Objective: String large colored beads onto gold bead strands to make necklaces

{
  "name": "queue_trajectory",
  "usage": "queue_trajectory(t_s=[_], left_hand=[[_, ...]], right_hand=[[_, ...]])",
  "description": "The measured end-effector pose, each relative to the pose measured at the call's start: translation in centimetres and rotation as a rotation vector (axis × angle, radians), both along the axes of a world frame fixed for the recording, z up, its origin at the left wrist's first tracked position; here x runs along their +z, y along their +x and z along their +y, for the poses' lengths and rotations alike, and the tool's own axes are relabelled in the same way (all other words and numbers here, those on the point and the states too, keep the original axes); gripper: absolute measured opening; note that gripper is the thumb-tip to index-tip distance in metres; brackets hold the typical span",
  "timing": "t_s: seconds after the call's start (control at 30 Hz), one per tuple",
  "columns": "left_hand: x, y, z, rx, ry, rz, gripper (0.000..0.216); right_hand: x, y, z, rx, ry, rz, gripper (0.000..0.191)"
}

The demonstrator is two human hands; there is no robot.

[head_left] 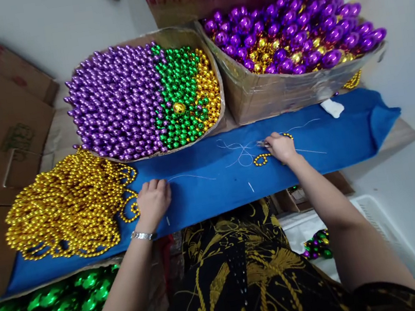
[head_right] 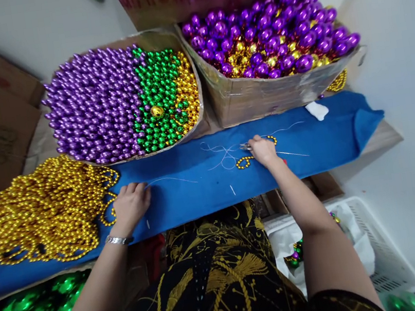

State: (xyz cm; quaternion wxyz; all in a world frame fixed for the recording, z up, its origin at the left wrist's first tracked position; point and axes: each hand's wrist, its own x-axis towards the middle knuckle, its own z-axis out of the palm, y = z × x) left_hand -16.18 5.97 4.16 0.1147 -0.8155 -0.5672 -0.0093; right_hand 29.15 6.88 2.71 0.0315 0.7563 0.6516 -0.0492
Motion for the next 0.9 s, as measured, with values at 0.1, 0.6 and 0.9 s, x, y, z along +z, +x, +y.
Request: queue_trajectory(t_s=[0.1, 0.6, 0.9], left_hand=[[0.8, 3.1, -0.3, -0.115, 0.070, -0.156, 0.030], [1.3, 17.1, -2.5, -0.561, -0.187, -0.567, 0.024], [2.7, 24.3, 0.7, -0.492, -0.522, -1.099, 0.019]], right_hand=[[-0.6, -0.3, 0.2, -0.026, 0.001, -0.005, 0.030], [-0.4, 0.7, 0.5, 0.004, 0.023, 0.136, 0.025], [5.3, 1.4, -1.5, 0.009, 0.273, 0.593, 0.036]])
